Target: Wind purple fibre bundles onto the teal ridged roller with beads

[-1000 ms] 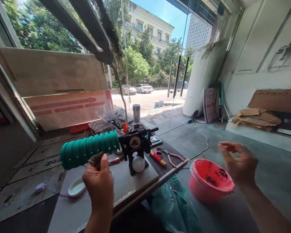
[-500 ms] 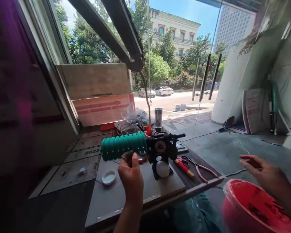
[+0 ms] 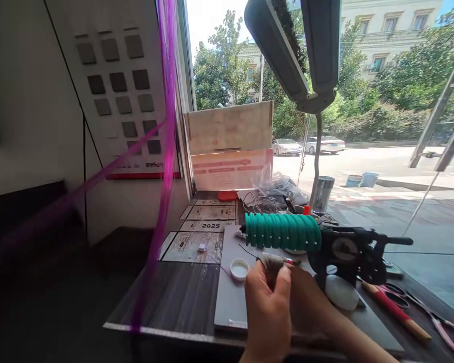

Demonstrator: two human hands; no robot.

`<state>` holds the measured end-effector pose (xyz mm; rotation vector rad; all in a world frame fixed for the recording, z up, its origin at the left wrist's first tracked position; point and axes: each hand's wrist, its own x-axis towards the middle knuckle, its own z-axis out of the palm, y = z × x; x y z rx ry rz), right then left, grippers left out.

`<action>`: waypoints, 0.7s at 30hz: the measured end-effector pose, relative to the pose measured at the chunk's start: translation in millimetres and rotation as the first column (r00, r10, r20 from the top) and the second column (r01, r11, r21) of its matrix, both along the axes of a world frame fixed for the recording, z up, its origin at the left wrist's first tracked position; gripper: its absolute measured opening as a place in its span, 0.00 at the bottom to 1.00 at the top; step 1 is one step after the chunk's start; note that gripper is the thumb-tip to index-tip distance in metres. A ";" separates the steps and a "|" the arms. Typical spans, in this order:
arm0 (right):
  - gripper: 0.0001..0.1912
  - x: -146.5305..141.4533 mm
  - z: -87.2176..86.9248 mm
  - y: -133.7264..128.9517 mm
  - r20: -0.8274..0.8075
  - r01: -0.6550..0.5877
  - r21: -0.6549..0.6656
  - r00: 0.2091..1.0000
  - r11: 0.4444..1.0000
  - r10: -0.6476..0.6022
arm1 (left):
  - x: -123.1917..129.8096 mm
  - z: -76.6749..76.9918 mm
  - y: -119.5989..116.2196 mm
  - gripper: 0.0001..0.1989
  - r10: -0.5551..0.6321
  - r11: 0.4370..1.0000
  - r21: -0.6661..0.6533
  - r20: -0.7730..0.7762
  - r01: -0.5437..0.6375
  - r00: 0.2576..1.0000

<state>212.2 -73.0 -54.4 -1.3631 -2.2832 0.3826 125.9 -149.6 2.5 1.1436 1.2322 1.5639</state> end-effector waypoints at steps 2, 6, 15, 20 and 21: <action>0.14 -0.7 -0.2 4.7 0.110 0.051 0.002 0.993 0.999 -0.050 | -9.2 3.0 1.6 0.10 -0.030 1.000 0.009 0.059 0.030 0.998; 0.12 -4.8 -1.3 7.9 0.243 0.122 0.033 0.962 0.992 -0.126 | -11.6 1.6 7.1 0.10 -0.006 1.000 0.009 0.091 0.006 0.996; 0.14 -12.7 -1.0 13.8 0.284 0.139 0.024 0.949 0.990 -0.141 | 0.7 -1.6 14.9 0.11 0.031 0.999 0.023 0.168 -0.036 0.985; 0.13 -14.1 4.0 9.7 0.243 0.121 -0.008 0.963 0.993 -0.115 | 8.0 -1.4 20.9 0.13 0.022 0.999 0.021 0.122 -0.025 0.992; 0.13 -15.2 7.3 8.5 0.232 0.117 -0.014 0.966 0.993 -0.111 | 10.4 -2.7 23.7 0.13 0.030 0.999 0.022 0.111 -0.033 0.993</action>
